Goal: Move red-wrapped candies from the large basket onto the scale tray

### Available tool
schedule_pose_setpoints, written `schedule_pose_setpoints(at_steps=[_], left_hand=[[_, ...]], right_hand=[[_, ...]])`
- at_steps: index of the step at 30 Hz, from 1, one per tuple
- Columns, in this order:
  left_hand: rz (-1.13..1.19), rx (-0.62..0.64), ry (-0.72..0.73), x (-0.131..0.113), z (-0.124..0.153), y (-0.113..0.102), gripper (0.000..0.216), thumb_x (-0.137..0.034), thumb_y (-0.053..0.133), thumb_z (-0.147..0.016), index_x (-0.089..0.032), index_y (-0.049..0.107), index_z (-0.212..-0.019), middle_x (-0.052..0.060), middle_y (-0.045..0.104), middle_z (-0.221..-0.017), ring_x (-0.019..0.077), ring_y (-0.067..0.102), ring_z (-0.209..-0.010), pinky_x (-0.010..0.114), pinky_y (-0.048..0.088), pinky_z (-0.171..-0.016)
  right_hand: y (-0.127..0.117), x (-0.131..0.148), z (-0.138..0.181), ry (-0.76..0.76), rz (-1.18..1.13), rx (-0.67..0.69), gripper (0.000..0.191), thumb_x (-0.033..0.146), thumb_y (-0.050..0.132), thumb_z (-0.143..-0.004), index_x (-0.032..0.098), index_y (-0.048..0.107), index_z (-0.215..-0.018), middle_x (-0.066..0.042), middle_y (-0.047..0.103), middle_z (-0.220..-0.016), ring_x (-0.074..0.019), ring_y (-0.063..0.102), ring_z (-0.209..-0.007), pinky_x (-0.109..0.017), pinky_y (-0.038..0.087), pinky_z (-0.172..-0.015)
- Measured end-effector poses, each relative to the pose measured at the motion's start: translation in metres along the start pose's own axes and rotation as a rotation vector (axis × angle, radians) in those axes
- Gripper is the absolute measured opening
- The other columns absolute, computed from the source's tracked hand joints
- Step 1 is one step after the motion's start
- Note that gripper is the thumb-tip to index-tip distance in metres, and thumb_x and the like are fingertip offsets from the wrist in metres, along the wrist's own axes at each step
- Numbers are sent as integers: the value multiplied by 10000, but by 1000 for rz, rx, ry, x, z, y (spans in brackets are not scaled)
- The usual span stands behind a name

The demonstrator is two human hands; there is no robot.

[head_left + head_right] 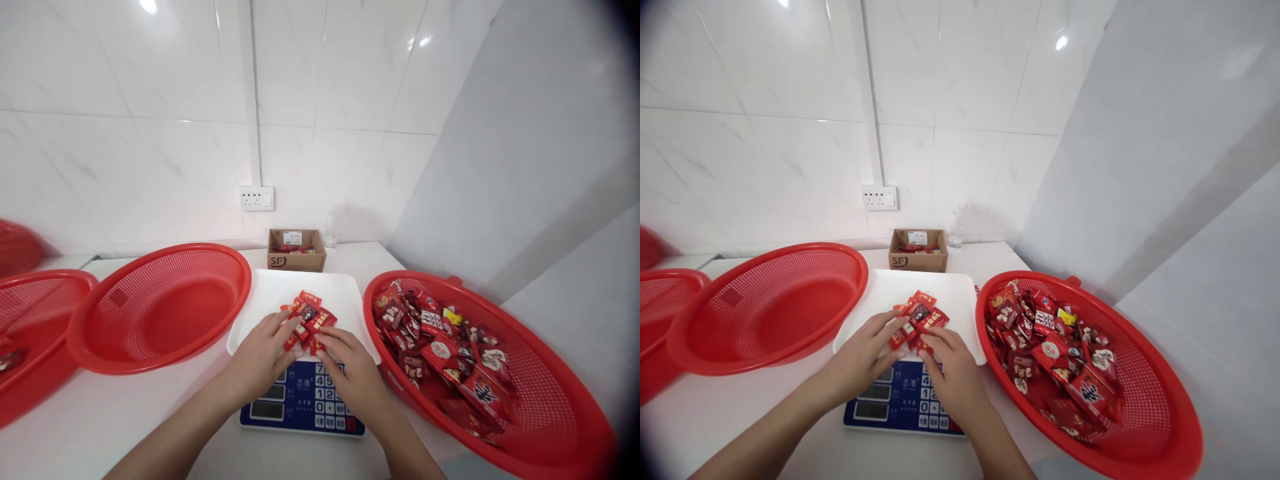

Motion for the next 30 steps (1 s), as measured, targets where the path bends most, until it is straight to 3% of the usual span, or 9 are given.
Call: schedule_pose_setpoints(at_steps=[5,9,13,15,18,22,24,27,30], left_hand=[[-42,196,-101,11,-19,20,403,-400,583,-864,-211,532,-1217,132,551,-1243,324,565,-1081,478,490,-878],[-10,237,-135,14,-26,23,296,-399,591,-850,-217,552,-1082,91,576,-1121,249,645,-877,354,524,-699],[17,233,-154,19,-25,22,188,-297,611,-831,-234,546,-996,36,596,-1045,182,655,-792,270,493,-675],[7,196,-187,29,-23,12,146,-269,600,-832,-236,546,-964,26,601,-1006,178,651,-800,257,482,-683],[-47,77,-308,57,-14,-22,85,-285,508,-882,-217,530,-928,45,584,-991,191,636,-826,271,472,-687],[-188,-79,-534,105,6,-81,225,-345,374,-920,-179,519,-966,94,561,-1036,228,628,-756,316,459,-607],[-290,-90,-620,123,14,-99,301,-393,375,-911,-155,538,-997,123,571,-1048,280,634,-798,351,472,-611],[-340,-89,-597,127,14,-100,349,-416,467,-870,-129,576,-1036,189,559,-1170,387,564,-1050,482,480,-790],[-188,-85,-388,99,-2,-73,344,-377,468,-899,-132,579,-1113,195,514,-1304,354,482,-1213,513,411,-976]], right_hand=[[-24,-7,12,6,19,-109,230,257,505,-912,183,694,-1021,-112,712,-1025,-217,671,-958,-386,577,-847],[-31,-10,16,18,20,-136,213,264,510,-909,199,700,-981,-102,724,-992,-219,686,-927,-376,586,-821],[-29,-9,15,10,2,-123,211,253,512,-907,197,699,-985,-98,726,-991,-216,690,-925,-365,587,-818],[-28,-10,15,13,-9,-115,211,254,513,-908,196,700,-986,-98,726,-993,-213,690,-926,-358,587,-819],[-29,-14,17,26,-18,-118,213,263,515,-907,199,703,-986,-98,725,-994,-212,690,-926,-359,587,-820],[-32,-15,18,22,-15,-140,219,275,514,-908,199,707,-979,-97,726,-988,-212,690,-924,-359,588,-820],[-31,-15,18,21,-15,-145,221,282,512,-911,203,708,-976,-96,727,-989,-213,691,-922,-358,590,-818],[-29,-13,16,19,-14,-141,221,283,507,-914,211,707,-973,-96,728,-984,-218,692,-916,-366,590,-818],[-23,-10,14,1,-11,-106,214,276,511,-911,209,705,-973,-97,724,-982,-217,687,-913,-366,590,-811]])
Point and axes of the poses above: each hand's wrist, its own z-axis away from the middle knuckle, its own y-axis out of the palm, x = y × z, the point moved 9 cm from there along -z, towards the middle knuckle
